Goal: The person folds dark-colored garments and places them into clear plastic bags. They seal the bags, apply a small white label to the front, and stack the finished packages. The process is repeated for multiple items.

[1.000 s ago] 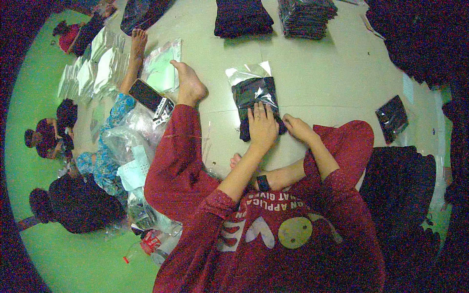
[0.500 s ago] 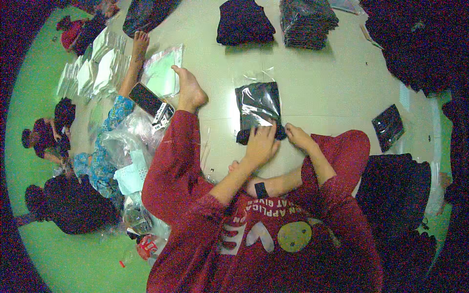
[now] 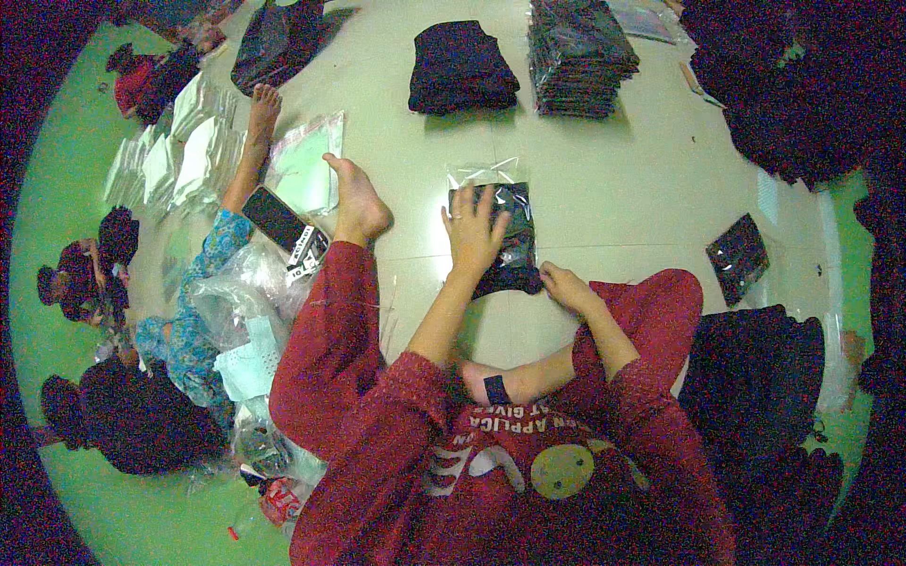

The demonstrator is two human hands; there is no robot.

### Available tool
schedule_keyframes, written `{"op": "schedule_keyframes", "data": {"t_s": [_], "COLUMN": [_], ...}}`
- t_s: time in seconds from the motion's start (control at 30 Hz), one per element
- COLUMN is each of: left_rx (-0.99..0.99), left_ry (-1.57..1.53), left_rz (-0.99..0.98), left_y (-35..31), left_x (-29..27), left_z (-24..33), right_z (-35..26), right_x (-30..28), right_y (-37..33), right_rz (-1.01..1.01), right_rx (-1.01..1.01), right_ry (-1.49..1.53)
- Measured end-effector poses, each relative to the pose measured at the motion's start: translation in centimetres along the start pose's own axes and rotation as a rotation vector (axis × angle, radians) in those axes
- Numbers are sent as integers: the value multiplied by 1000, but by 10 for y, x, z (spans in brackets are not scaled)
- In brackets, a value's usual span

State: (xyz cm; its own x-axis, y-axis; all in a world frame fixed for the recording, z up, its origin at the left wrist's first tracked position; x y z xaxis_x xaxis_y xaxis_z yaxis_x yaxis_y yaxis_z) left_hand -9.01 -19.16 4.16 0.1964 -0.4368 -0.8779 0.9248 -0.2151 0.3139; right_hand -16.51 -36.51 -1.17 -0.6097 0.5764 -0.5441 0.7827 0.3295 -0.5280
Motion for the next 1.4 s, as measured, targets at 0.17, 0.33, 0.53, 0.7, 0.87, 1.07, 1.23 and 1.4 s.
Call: {"op": "schedule_keyframes", "data": {"t_s": [0.17, 0.33, 0.53, 0.7, 0.87, 1.07, 1.23, 1.4], "left_rx": [-717, -727, -716, -962, -823, -1046, -603, -624], "left_ry": [-536, -845, -894, -1141, -1142, -1342, -516, -423], "left_rz": [-449, -907, -379, -639, -646, -453, -546, -724], "left_y": [-65, -80, -86, -110, -100, -120, -115, -100], "left_x": [-17, 4, 3, -5, -6, 5, 10, -16], "left_z": [-75, -83, -70, -74, -63, -67, -82, -67], "right_z": [0, 8, 7, 5, 11, 9, 10, 2], "right_x": [1, 2, 4, 2, 7, 6, 7, 1], "right_y": [3, 3, 1, 3, 6, 4, 2, -6], "right_rz": [10, -9, 31, 74, 74, 55, 44, 107], "right_rx": [-21, 25, -43, -79, -55, -47, -50, -149], "right_ry": [-11, -46, -17, -58, -66, -89, -104, -81]}}
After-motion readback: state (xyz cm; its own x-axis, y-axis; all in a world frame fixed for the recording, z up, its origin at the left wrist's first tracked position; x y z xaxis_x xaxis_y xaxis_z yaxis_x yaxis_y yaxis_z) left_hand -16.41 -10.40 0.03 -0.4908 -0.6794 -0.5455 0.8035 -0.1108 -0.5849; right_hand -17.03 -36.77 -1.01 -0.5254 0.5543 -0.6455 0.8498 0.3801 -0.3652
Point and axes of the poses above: each hand's wrist, its own y-axis towards the middle knuckle, its own x-axis out of the palm, z = x × y, the point moved 4 cm from there along y, towards the middle knuckle, and after that the axes turned 9 degrees about -z, right-handed, at the moved point
